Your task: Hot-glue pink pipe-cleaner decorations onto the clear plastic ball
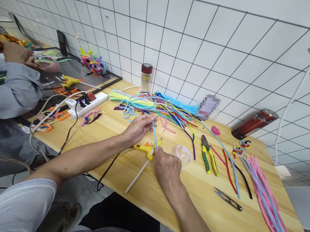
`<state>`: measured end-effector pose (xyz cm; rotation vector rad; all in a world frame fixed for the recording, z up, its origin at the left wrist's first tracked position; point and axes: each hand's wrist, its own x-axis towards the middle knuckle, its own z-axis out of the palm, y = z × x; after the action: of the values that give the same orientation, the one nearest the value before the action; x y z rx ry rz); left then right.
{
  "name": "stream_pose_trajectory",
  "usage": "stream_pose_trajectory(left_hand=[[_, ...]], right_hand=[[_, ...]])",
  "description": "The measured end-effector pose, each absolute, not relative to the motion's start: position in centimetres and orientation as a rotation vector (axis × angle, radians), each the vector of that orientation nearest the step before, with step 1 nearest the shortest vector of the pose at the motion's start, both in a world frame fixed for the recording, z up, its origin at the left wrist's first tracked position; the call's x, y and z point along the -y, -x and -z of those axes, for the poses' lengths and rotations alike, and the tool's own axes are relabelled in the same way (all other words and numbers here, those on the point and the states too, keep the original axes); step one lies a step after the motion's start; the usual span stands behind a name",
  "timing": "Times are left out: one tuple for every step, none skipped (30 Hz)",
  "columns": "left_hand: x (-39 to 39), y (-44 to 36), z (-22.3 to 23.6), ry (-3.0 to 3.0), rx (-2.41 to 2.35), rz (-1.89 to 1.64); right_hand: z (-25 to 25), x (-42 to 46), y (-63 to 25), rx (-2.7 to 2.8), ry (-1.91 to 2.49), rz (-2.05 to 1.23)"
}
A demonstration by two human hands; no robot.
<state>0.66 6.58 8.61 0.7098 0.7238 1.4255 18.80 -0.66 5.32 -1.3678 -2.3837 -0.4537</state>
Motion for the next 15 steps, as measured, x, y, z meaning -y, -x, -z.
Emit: stream_pose_trajectory(left_hand=[[-6.6,-0.6,-8.6,-0.713,-0.72,-1.423],[-6.7,-0.5,-8.6,-0.716,-0.714,-1.422],[-6.8,-0.4,-8.6,-0.717,-0.705,-1.425],[-6.9,-0.3,-8.6,-0.717,-0.694,-1.429],[-6.9,-0.2,-8.7,-0.713,-0.683,-1.436],[-7.0,-0.1,-8.7,-0.705,-0.675,-1.446],[-7.0,0.0,-8.7,-0.691,-0.671,-1.451],[-7.1,0.1,-8.8,-0.677,-0.671,-1.454],[-7.1,0.1,-8.8,-0.663,-0.675,-1.454],[-7.1,0.2,-8.8,-0.651,-0.68,-1.455],[-7.2,0.2,-8.8,-0.641,-0.686,-1.456],[-7.2,0.2,-8.8,-0.635,-0.691,-1.457],[-7.2,0.2,-8.8,-0.632,-0.693,-1.46],[-7.2,0.2,-8.8,-0.631,-0.691,-1.461],[-7.2,0.2,-8.7,-0.631,-0.686,-1.456]], right_hand=[[-5.4,0.8,-18.7,2.369,1.356,0.435],[-5.5,1.0,-18.7,2.353,1.338,0.407],[-5.5,1.1,-18.7,2.337,1.314,0.369],[-5.5,1.2,-18.7,2.323,1.29,0.322],[-5.4,1.3,-18.8,2.312,1.266,0.272],[-5.2,1.3,-19.0,2.303,1.247,0.228],[-5.1,1.3,-19.1,2.295,1.233,0.196],[-4.8,1.2,-19.3,2.287,1.224,0.178],[-4.6,1.1,-19.4,2.281,1.218,0.173],[-4.3,1.0,-19.5,2.28,1.216,0.175],[-4.1,0.9,-19.5,2.282,1.218,0.177],[-4.0,0.7,-19.5,2.285,1.228,0.175],[-3.9,0.6,-19.5,2.287,1.247,0.165],[-3.8,0.5,-19.5,2.287,1.273,0.146],[-3.9,0.5,-19.5,2.284,1.301,0.122]])
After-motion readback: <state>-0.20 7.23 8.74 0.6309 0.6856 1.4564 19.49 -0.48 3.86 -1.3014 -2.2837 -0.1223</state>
